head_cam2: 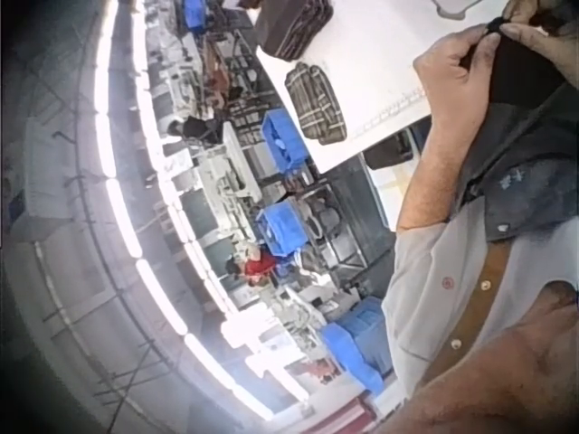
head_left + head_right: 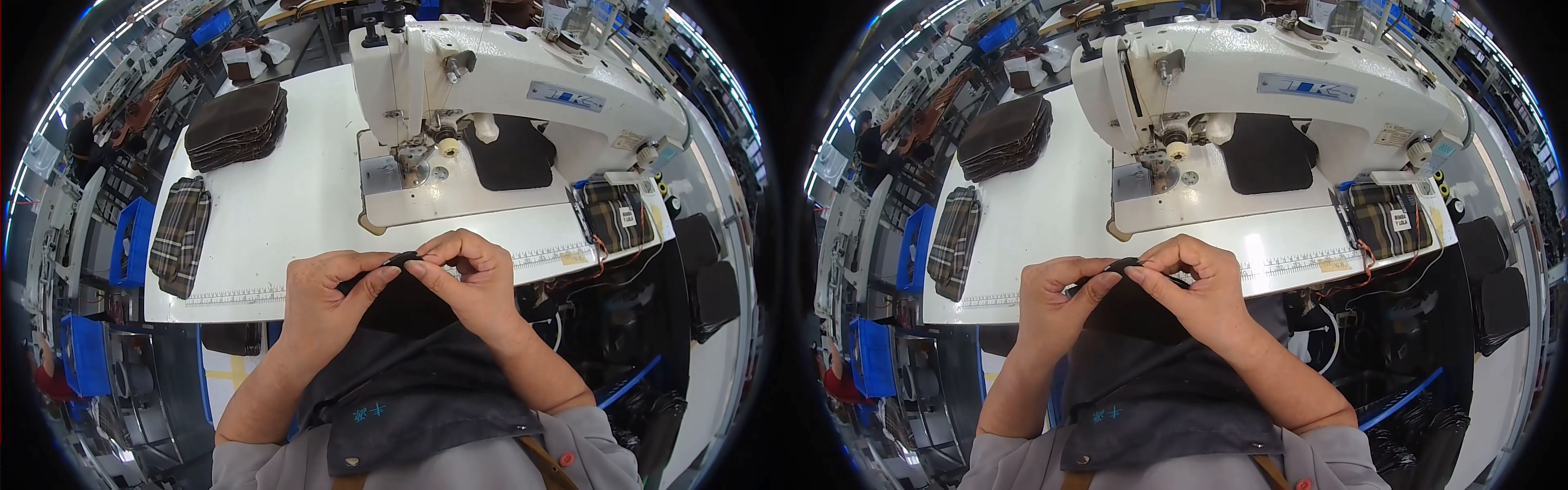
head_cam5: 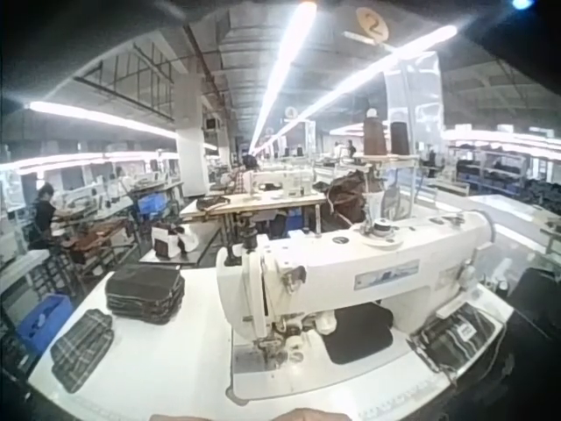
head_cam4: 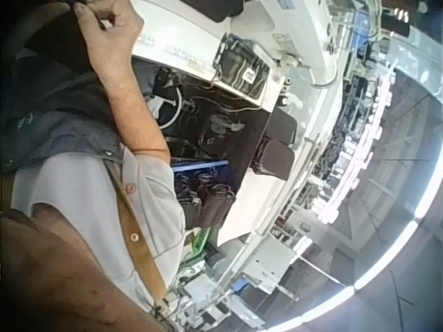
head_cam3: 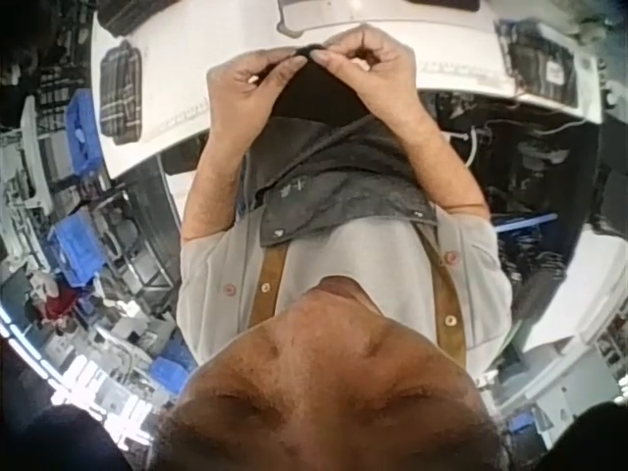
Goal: Sewing pieces of leather and fabric lining together using an industrial sewing machine.
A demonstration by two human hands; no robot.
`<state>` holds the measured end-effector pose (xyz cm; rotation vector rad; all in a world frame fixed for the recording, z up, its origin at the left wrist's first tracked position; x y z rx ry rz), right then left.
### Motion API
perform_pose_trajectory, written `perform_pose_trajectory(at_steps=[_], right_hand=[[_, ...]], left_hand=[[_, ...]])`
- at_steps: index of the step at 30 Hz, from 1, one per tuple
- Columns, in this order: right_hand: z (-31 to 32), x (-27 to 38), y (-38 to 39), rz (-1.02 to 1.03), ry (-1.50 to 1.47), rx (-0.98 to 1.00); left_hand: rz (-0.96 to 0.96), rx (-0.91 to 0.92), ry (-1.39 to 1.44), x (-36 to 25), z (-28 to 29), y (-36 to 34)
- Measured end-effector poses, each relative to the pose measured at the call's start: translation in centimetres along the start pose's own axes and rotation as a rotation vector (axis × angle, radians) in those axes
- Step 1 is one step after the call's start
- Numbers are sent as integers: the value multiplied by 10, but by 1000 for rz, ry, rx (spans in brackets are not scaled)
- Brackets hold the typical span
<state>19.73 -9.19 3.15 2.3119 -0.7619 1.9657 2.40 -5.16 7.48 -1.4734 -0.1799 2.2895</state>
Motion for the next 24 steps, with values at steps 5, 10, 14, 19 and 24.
perform_pose_trajectory(at_steps=[5, 10, 14, 19, 24], right_hand=[[0, -4, 0, -67, -6, 39], [-4, -2, -1, -36, 5, 8], [-3, -4, -3, -9, -18, -26], [-4, -8, -5, -60, 18, 12], [-4, -2, -13, 53, 186, 48]], left_hand=[[7, 7, 17, 0, -1, -1], [-11, -15, 43, 3, 0, 0], [-32, -35, 90, 0, 0, -3], [24, -1, 60, 6, 2, -11], [35, 131, 36, 21, -3, -38]])
Point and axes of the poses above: each hand's wrist, its own y-axis away from the middle knuckle, its own z-axis out of the back of the hand, x = y × z, the point moved 8 cm from there along -y, towards the middle knuckle, and after that the axes turned 12 degrees about -x, right-handed, at the moved point
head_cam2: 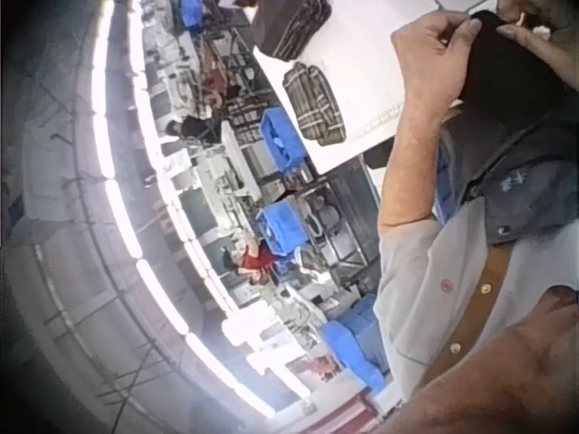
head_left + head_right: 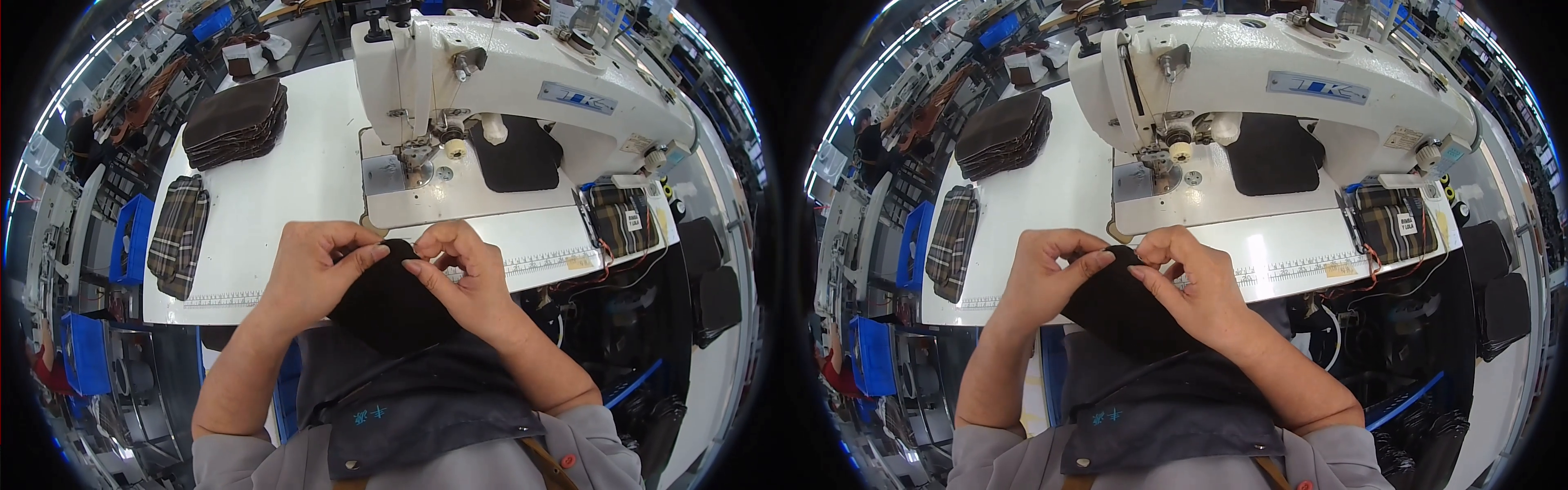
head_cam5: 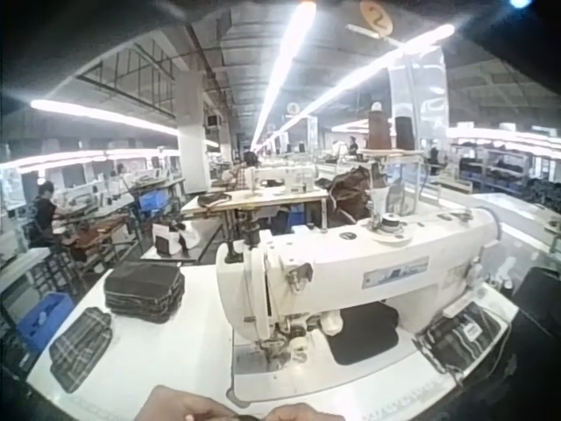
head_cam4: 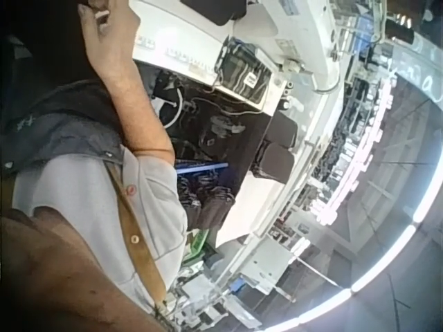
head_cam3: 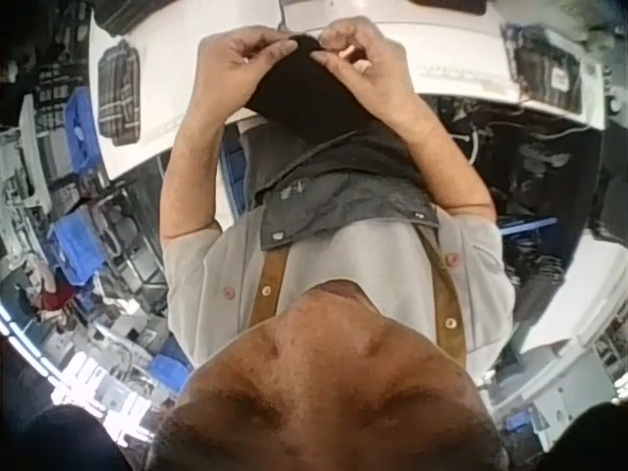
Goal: Sewing pieces of leather and fabric lining together using an industrial sewing machine.
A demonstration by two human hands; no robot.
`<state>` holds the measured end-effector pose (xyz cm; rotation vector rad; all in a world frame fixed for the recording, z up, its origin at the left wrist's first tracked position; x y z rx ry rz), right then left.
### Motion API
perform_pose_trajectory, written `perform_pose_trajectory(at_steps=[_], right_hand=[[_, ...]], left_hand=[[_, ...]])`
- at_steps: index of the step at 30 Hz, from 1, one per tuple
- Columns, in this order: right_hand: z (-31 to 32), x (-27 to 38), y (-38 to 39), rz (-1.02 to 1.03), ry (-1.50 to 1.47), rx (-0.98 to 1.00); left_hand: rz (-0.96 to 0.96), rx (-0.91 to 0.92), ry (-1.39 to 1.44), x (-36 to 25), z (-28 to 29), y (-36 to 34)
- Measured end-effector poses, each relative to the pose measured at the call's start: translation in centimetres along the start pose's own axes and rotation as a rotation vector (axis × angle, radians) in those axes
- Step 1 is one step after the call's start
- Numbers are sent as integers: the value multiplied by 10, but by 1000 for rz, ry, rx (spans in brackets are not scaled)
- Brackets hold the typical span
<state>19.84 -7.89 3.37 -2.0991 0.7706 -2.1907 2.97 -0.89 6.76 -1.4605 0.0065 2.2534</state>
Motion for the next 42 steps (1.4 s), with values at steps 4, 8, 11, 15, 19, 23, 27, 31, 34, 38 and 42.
perform_pose_trajectory(at_steps=[4, 8, 11, 15, 19, 23, 27, 31, 34, 38, 42], right_hand=[[-8, -1, -10, 173, 240, 251], [-8, -14, -27, 254, 341, 373], [-10, -17, -44, 430, 506, 409], [-16, -19, -60, 815, 670, 400], [-13, -31, -72, 781, 750, 349], [-13, -33, -74, 772, 810, 323], [-13, -35, -77, 803, 823, 284], [-11, -37, -81, 735, 791, 254], [-12, -36, -81, 721, 773, 238], [-13, -37, -83, 701, 774, 241], [-14, -35, -81, 715, 771, 234]], left_hand=[[36, 123, -375, 14, -3, -31], [-21, 107, -501, 32, -15, -61], [-36, 39, -539, 46, -25, -75], [-66, -71, -482, 69, -38, -89], [-96, -201, -365, 76, -37, -97], [2, -147, -342, 77, -39, -105], [-24, -151, -370, 83, -40, -115], [14, -161, -422, 85, -39, -123], [8, -140, -424, 85, -39, -126], [53, -107, -445, 85, -39, -125], [48, -111, -435, 91, -38, -125]])
Point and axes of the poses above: each hand's wrist, its own y-axis away from the middle knuckle, its own z-axis out of the back of the hand, x = y × z, the point moved 8 cm from there along -y, towards the middle knuckle, and after that the axes turned 12 degrees about -x, right-handed, at the moved point
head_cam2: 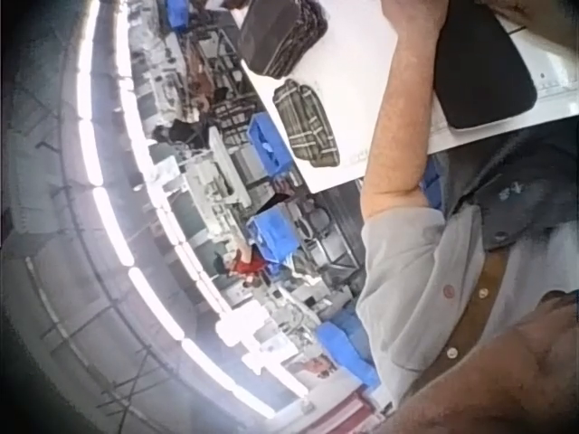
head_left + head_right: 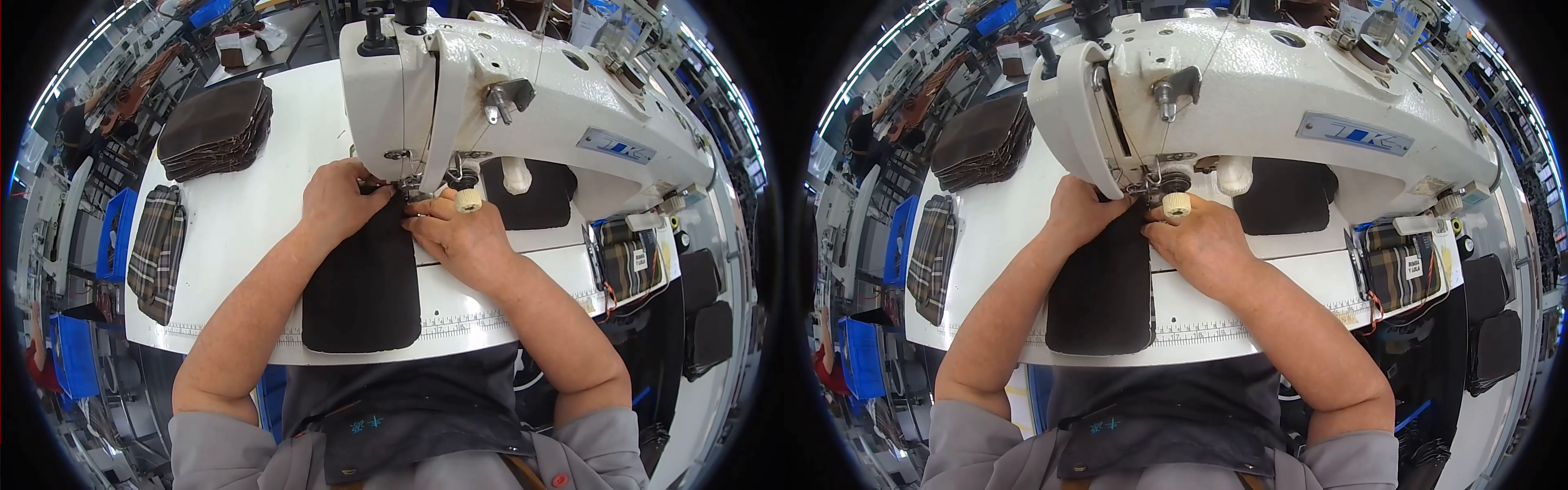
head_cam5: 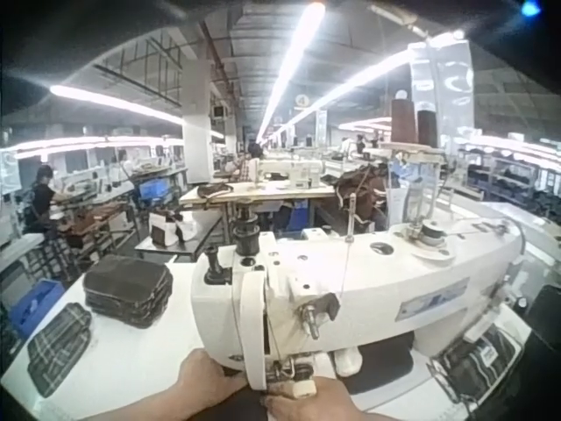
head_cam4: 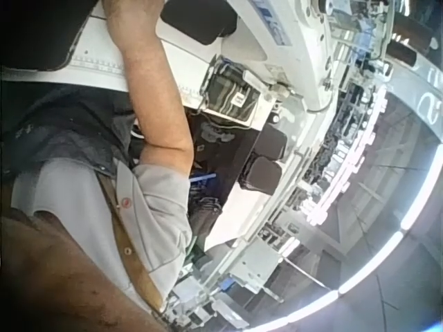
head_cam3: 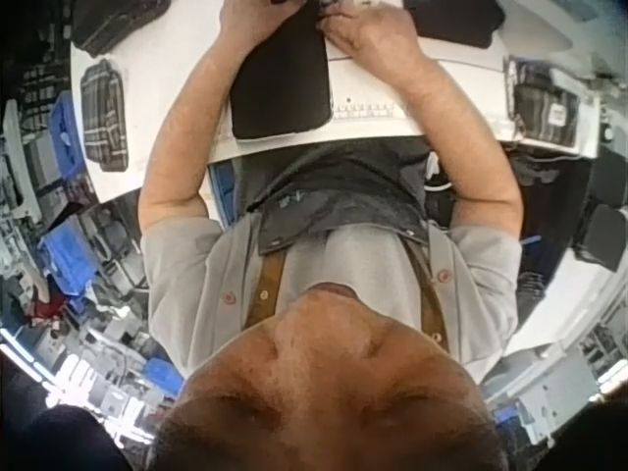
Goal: Sewing pieces of leather and fabric lining together using an industrial sewing machine.
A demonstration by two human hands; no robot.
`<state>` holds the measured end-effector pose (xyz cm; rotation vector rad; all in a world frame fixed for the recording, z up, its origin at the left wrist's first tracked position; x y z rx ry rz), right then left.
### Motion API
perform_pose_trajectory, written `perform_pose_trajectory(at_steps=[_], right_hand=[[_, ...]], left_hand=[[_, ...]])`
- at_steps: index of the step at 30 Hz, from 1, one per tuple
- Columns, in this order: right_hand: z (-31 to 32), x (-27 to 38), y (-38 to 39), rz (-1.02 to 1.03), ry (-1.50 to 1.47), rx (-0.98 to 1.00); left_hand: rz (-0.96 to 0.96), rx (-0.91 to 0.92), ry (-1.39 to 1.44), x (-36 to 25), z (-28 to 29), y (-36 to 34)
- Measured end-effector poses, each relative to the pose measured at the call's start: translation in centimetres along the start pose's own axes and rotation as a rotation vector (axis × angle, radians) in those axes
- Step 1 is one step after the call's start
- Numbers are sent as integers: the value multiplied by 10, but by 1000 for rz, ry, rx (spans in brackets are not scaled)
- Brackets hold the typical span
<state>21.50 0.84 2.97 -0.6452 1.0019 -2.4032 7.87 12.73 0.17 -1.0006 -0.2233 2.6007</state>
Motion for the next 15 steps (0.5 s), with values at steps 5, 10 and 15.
perform_pose_trajectory(at_steps=[5, 10, 15], right_hand=[[1, -1, 2, 3, 18, -7], [0, 1, 8, 10, 50, -14], [7, 3, 12, -11, 18, 9]], left_hand=[[22, 1, -45, -5, 1, 1], [-68, -81, -100, -15, 8, 6], [-341, -194, -295, -16, 29, 18]])
Point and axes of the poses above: each hand's wrist, its own y-axis away from the middle knuckle, its own z-axis out of the back of the hand, x = y × z, the point moved 8 cm from there along -y, towards the middle knuckle, and after that the axes turned 12 degrees about -x, right-handed, at the moved point
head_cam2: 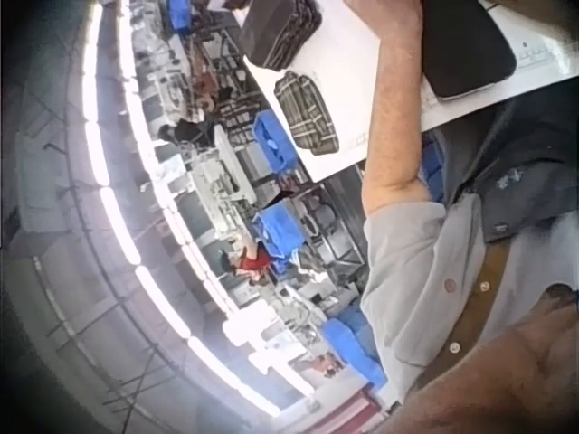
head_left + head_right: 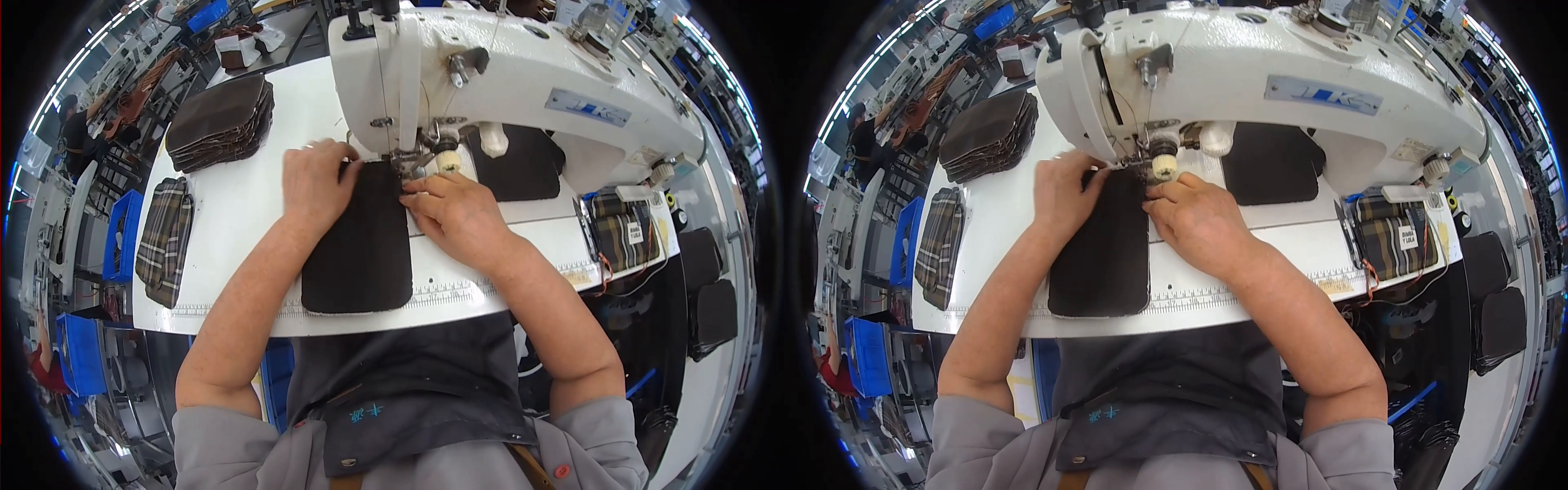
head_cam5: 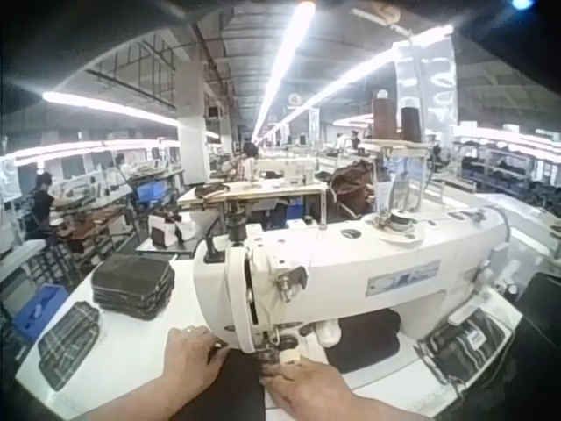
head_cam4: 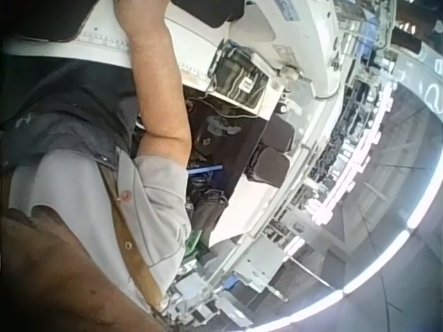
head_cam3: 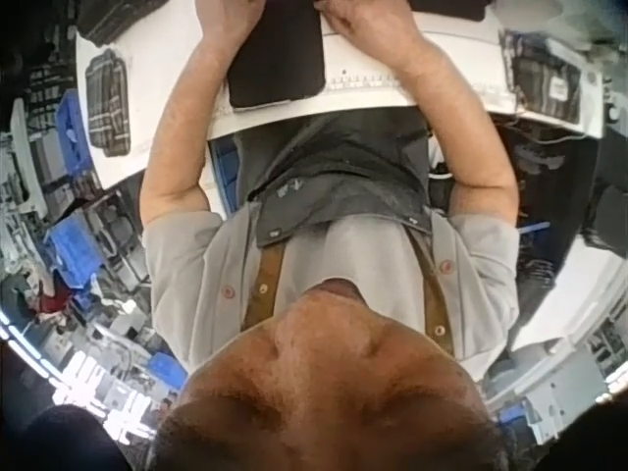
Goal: Sewing pieces of leather and fabric lining together using an industrial sewing machine.
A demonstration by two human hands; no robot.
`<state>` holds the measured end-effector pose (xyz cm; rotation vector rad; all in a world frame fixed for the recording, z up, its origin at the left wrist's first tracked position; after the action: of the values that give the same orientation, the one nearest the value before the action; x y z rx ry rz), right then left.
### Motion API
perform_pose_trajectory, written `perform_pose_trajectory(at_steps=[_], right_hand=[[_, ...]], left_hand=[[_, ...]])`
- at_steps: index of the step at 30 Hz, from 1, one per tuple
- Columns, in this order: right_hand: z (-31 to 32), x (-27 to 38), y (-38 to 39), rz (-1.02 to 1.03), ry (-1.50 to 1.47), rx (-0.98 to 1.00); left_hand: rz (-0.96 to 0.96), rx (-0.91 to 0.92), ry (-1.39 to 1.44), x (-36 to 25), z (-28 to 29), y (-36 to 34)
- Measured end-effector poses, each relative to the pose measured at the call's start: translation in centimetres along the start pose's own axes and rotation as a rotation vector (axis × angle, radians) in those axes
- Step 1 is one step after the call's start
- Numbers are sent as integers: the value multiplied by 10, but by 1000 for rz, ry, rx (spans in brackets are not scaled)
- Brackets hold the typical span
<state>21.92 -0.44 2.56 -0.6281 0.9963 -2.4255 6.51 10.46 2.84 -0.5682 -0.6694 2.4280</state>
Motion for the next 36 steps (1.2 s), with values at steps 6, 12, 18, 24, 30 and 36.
perform_pose_trajectory(at_steps=[6, 12, 18, 24, 30, 36], right_hand=[[27, 25, 15, 19, -49, 45], [47, 73, 55, -67, -182, 94], [47, 83, 71, -37, -118, 72], [45, 83, 71, -28, -119, 59], [44, 82, 72, -29, -111, 56], [45, 78, 69, -91, -192, 54]], left_hand=[[-171, 45, 435, -42, 45, 69], [-311, 95, 406, -89, 61, 120], [-497, 2, 308, -102, 70, 117], [-435, -25, 387, -99, 67, 121], [-446, -6, 369, -101, 68, 119], [-443, 103, 373, -99, 71, 118]])
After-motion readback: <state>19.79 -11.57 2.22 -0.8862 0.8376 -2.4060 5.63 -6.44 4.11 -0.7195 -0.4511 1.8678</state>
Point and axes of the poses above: each hand's wrist, its own y-axis away from the middle knuckle, its own z-axis out of the back of the hand, x = y × z, the point moved 8 cm from there along -y, towards the middle knuckle, and after that the axes turned 12 degrees about -x, right-handed, at the moved point
